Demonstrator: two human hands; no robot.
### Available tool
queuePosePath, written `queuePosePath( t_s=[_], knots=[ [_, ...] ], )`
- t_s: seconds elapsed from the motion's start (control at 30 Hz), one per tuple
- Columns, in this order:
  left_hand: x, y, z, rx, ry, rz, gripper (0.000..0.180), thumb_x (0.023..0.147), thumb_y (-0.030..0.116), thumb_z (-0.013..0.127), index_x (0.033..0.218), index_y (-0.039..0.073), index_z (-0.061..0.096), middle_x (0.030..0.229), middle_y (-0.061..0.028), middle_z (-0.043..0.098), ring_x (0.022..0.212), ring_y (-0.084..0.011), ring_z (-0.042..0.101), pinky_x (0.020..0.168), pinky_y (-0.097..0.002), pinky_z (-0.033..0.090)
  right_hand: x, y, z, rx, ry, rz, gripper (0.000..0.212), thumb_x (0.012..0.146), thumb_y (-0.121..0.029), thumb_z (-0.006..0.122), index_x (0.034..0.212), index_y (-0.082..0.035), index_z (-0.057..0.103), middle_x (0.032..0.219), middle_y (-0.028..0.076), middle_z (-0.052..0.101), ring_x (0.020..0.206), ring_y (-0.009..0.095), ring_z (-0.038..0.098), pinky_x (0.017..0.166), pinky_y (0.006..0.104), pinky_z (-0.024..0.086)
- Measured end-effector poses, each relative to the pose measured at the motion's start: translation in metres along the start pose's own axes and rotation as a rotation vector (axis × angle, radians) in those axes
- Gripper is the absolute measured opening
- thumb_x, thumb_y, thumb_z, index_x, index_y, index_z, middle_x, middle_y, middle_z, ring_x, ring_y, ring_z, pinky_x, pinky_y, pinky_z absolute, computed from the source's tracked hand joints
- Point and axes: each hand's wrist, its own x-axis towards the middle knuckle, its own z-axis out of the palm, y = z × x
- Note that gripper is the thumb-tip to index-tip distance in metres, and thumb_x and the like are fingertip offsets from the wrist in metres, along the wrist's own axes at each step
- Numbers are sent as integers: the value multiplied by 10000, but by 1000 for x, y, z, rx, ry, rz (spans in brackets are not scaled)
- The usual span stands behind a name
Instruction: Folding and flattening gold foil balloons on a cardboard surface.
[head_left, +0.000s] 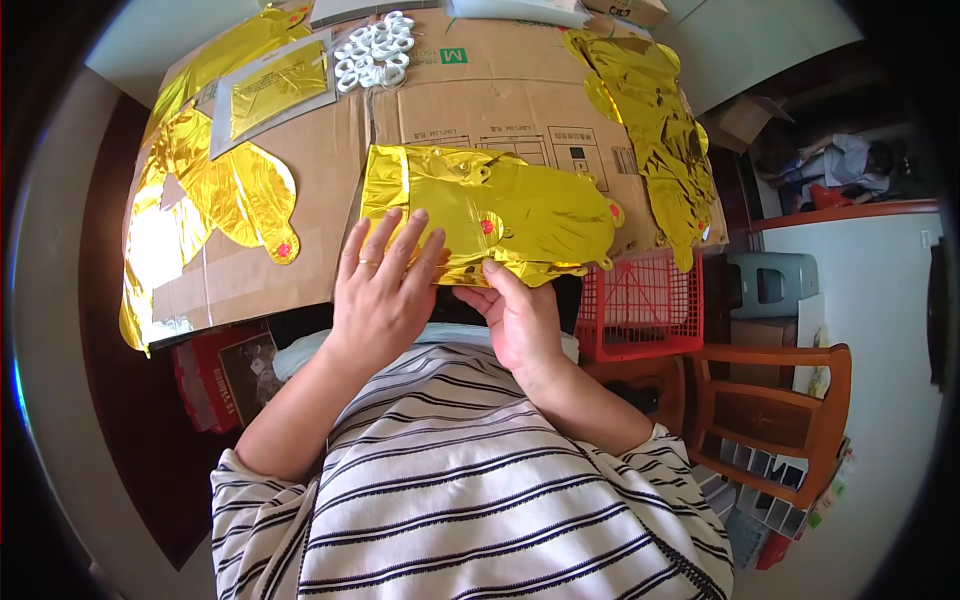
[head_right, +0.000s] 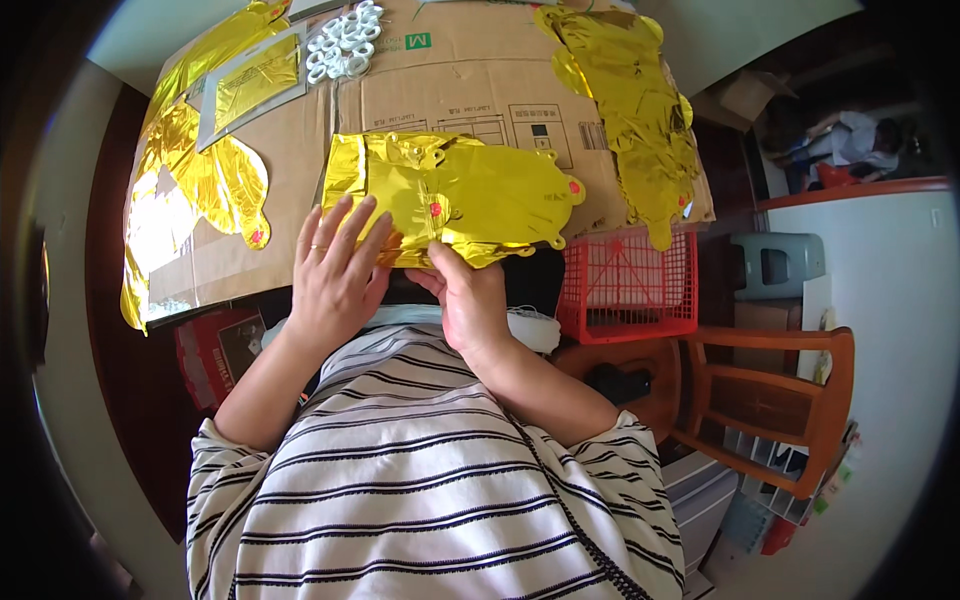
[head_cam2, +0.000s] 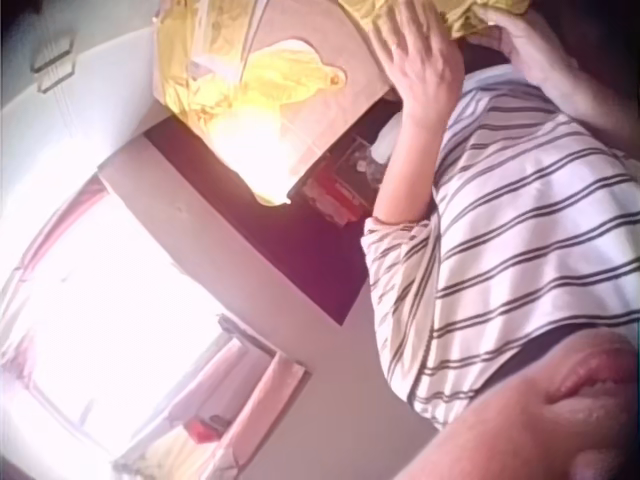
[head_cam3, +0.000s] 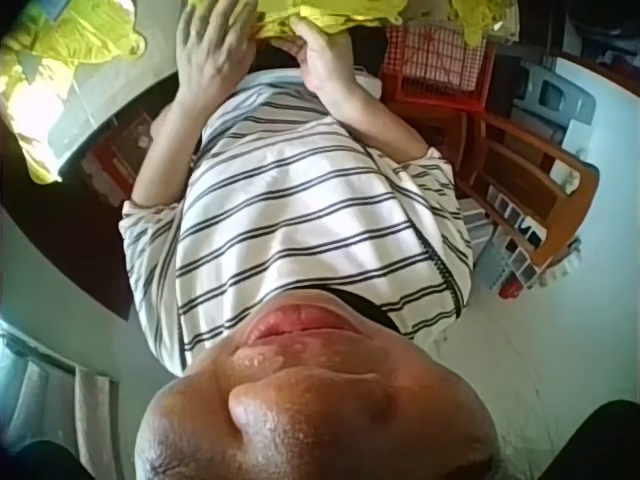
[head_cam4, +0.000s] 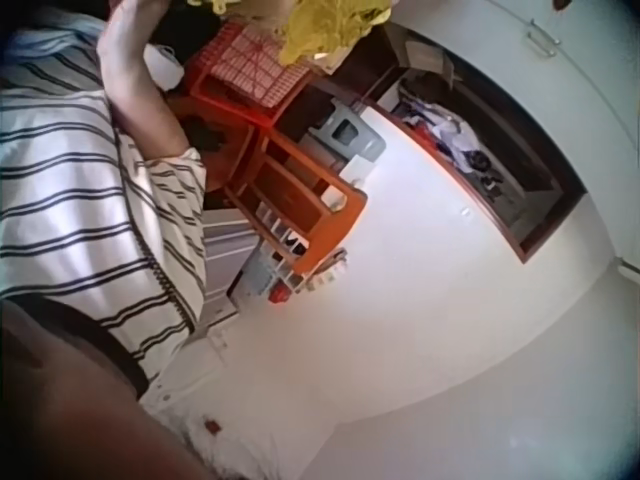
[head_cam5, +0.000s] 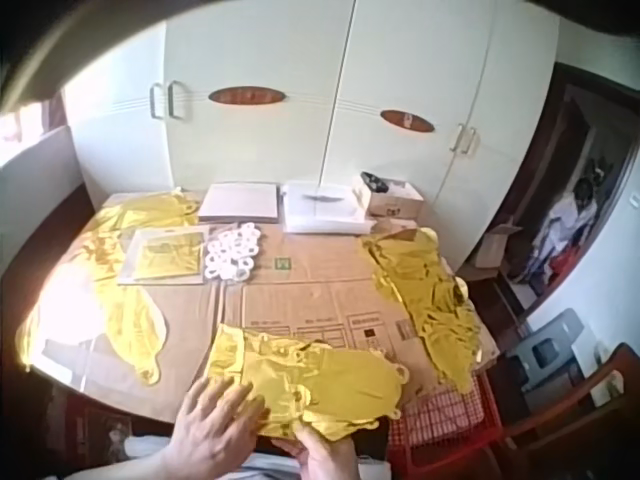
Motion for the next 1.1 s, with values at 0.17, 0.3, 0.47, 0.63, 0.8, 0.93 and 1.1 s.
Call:
queuePosePath(
  t_s=[0.17, 0.3, 0.47, 0.63, 0.8, 0.93, 1.1],
  knots=[
    [-2, -14, 20, -169, 166, 74, 376, 787, 70, 740, 1160, 69, 695, 1209, -75, 665, 1126, -282, 625, 1046, -481, 435, -3, 0, -21, -389, -444, -160, 422, 915, -66, 693, 1301, 2, 536, 1201, 37, 611, 916, 124, 600, 790, 263, 515],
    [-7, -36, 14, -390, 184, 116, 396, 753, 4, 724, 1139, 87, 703, 1134, -63, 690, 1105, -265, 634, 1069, -480, 414, 10, -34, -58, -1601, -527, -935, 327, 883, -192, 739, 1154, -37, 643, 1083, 93, 654, 1016, 211, 616, 869, 359, 502],
    [-11, -49, 10, -508, 137, 85, 317, 792, -13, 723, 1092, 91, 740, 1117, -63, 714, 1181, -314, 616, 1121, -519, 377, 31, -66, -96, -1578, -136, -796, 386, 833, -282, 730, 1157, -82, 668, 1111, 100, 655, 1019, 305, 604, 880, 420, 473],
    [-2, -49, 11, -603, 98, 142, 308, 793, -3, 739, 1079, 113, 744, 1137, -52, 713, 1232, -321, 587, 1151, -530, 331, 61, -89, -73, -1615, -287, -1240, 435, 857, -324, 692, 1231, -105, 660, 1221, 117, 622, 1122, 322, 576, 956, 420, 460],
    [3, -50, 8, -459, 46, 197, 334, 785, 41, 771, 1104, 127, 726, 1200, -29, 681, 1300, -330, 530, 1168, -555, 283, 68, -86, -68, -1594, -543, -1279, 292, 843, -237, 678, 1107, -116, 711, 1224, 77, 645, 1174, 287, 577, 976, 422, 462],
    [-2, -38, 14, -188, 99, 177, 375, 815, 110, 781, 1174, 160, 688, 1277, -34, 633, 1274, -332, 538, 1141, -545, 319, 67, -88, -64, -1590, -609, -1351, 219, 849, -200, 654, 1022, -78, 711, 1172, 80, 674, 1141, 281, 596, 960, 432, 468],
    [-32, -4, 22, -14, 258, 129, 439, 750, 137, 804, 1174, 169, 692, 1245, -28, 634, 1160, -263, 583, 1035, -457, 402, 51, -94, -65, -1714, -623, -1402, 198, 850, -154, 640, 1002, -40, 694, 1182, 88, 671, 1136, 266, 595, 959, 433, 472]
  ],
)
